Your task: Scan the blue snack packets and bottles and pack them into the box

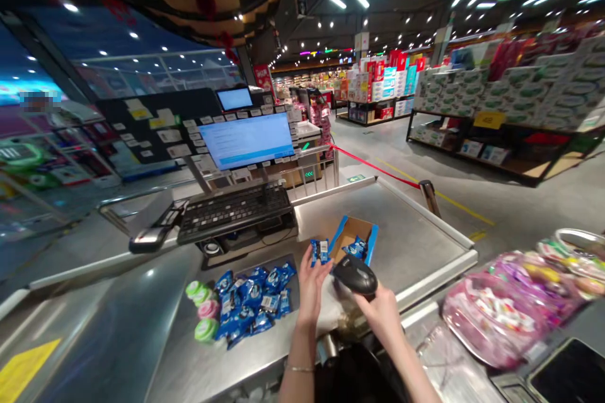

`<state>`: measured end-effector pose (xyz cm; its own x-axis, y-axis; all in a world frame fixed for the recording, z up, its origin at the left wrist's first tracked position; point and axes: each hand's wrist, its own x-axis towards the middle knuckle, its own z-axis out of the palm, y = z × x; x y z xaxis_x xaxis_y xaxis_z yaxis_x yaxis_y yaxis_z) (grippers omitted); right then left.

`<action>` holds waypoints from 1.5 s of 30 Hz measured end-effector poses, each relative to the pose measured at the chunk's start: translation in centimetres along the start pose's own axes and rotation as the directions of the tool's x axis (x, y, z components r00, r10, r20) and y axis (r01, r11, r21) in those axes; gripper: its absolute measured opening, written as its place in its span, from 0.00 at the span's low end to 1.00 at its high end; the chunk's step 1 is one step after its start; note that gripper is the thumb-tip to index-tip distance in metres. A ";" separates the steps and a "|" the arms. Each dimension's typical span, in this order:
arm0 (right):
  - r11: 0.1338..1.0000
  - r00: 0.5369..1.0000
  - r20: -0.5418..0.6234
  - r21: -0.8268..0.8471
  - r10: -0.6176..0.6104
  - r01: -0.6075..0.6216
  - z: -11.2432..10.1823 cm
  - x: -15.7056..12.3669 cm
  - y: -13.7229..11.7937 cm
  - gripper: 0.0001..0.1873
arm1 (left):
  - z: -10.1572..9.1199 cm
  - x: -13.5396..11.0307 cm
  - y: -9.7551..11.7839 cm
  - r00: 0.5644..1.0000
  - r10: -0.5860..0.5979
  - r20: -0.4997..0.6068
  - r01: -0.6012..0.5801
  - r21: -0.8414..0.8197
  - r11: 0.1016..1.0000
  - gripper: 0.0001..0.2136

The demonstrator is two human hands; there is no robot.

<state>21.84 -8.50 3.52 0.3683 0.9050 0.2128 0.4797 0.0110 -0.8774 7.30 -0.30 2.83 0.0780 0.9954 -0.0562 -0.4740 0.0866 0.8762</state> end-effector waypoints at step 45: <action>0.999 0.998 0.047 0.009 0.030 -0.031 1.9 -1.9 -1.7 0.26 | -11.2 -1.9 -1.5 0.838 0.545 0.005 0.004 1.000 -0.015 0.17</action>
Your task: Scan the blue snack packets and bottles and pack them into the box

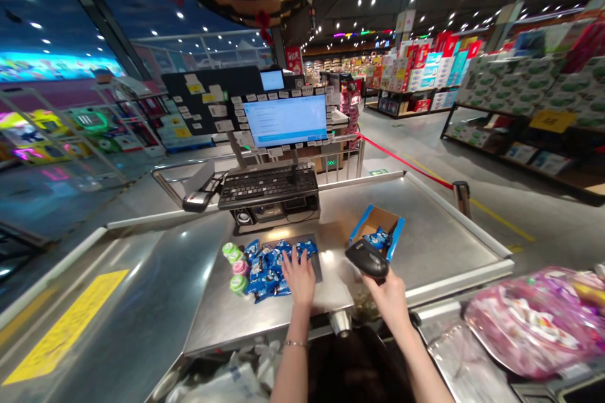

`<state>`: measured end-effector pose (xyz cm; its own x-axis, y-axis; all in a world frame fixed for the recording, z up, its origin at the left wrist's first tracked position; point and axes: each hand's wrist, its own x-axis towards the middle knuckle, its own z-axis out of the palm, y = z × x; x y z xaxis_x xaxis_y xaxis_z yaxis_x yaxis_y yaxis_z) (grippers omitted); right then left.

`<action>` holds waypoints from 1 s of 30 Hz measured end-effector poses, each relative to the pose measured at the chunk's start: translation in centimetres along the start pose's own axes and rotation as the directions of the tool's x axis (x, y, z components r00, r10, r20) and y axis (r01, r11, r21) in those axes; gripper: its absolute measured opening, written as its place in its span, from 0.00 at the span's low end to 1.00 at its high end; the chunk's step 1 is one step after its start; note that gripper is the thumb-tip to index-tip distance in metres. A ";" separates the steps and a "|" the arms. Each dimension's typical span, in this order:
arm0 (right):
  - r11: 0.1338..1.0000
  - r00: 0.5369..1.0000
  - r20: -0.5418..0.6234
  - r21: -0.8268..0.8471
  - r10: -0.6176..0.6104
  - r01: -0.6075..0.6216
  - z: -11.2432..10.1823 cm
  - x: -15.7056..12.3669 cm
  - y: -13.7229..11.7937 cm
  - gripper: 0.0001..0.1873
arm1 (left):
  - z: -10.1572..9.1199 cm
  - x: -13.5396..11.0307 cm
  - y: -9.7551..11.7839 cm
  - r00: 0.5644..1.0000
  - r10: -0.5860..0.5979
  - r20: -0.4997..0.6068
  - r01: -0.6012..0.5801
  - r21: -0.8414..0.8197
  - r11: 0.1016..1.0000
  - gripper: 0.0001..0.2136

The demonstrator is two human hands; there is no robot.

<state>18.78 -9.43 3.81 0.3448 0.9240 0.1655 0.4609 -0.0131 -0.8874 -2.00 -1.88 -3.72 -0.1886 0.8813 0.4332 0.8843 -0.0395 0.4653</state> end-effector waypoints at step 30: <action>0.972 0.922 -0.331 0.182 0.201 -0.147 -7.3 4.1 5.0 0.21 | 14.8 6.4 19.7 0.656 0.068 0.751 -0.209 0.095 0.973 0.26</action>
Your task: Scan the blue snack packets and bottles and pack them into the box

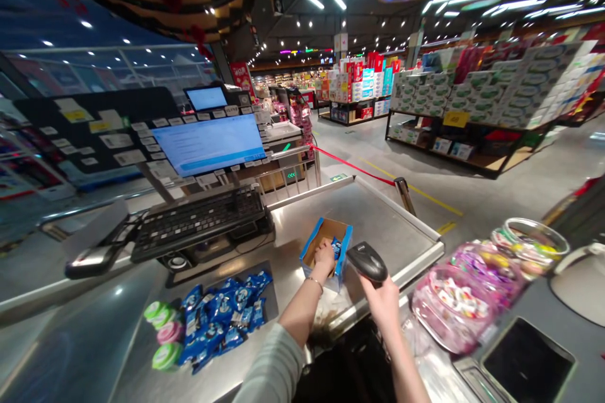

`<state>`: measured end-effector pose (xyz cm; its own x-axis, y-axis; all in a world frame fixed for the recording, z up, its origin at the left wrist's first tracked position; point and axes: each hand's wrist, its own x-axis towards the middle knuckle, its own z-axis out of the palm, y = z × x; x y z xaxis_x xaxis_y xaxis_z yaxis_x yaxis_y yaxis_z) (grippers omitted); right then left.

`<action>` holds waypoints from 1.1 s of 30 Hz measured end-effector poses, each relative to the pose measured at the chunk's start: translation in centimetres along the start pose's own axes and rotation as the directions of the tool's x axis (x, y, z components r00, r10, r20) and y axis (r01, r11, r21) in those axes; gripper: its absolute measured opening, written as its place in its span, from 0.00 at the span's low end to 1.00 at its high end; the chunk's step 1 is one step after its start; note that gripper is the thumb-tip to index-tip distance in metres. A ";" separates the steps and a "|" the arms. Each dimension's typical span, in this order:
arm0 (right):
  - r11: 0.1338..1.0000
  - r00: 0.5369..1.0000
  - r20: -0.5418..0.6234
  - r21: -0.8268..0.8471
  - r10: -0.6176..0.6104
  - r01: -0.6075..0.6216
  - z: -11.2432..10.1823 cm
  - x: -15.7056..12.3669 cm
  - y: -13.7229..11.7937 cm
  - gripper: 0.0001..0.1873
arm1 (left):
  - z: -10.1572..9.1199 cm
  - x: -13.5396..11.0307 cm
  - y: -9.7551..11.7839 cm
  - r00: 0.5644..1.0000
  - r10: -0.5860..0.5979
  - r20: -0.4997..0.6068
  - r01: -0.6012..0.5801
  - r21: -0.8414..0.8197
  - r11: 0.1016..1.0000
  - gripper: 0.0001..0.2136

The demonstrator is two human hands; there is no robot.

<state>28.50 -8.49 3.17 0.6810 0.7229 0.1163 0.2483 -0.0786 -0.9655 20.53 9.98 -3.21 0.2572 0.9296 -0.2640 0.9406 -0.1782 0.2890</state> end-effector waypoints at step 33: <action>0.940 0.921 0.319 -0.176 -0.225 0.291 2.4 -6.4 -4.7 0.17 | -4.8 -14.5 -9.7 0.996 -0.069 -0.059 -0.072 -0.973 -0.217 0.24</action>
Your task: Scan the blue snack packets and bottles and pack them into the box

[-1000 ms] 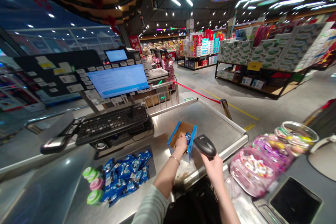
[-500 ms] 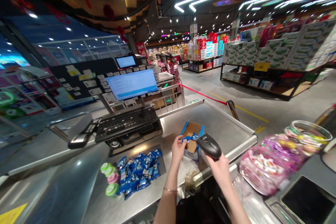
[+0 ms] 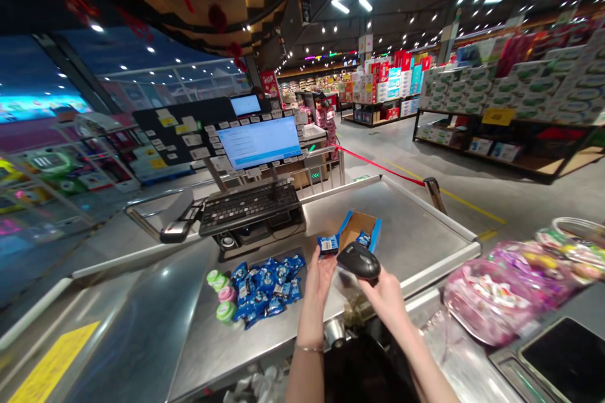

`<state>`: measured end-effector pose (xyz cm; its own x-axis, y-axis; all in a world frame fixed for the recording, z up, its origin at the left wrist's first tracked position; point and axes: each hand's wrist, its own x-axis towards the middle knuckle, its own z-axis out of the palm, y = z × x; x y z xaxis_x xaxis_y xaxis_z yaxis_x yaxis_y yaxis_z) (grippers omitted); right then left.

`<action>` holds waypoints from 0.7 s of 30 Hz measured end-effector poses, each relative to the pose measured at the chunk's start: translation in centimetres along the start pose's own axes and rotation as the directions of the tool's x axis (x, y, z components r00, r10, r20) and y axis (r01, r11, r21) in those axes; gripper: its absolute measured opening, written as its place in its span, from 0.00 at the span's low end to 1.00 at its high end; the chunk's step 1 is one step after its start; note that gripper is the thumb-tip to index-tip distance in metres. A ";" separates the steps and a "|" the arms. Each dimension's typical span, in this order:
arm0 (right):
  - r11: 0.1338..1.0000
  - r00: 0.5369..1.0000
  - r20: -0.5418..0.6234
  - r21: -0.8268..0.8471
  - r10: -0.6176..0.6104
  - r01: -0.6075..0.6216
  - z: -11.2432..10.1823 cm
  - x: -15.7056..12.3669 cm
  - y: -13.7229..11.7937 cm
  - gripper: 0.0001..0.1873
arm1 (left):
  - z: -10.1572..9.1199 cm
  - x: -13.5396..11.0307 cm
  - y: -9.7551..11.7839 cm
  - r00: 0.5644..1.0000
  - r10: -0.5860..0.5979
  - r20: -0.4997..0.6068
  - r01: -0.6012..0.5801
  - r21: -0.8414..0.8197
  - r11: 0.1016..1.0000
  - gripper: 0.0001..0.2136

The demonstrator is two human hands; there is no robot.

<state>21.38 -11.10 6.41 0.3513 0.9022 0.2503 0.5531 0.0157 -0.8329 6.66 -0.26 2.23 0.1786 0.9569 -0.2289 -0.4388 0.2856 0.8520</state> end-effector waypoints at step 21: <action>0.999 0.997 0.070 -0.017 0.041 -0.040 1.5 -0.6 0.3 0.24 | -2.2 -1.2 0.8 0.984 0.005 -0.176 -0.051 -0.259 0.965 0.17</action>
<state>20.21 -11.03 5.30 0.3198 0.9300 0.1811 0.5513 -0.0272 -0.8339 4.18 -1.08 2.15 0.0186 0.9524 -0.3044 -0.6602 0.2403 0.7116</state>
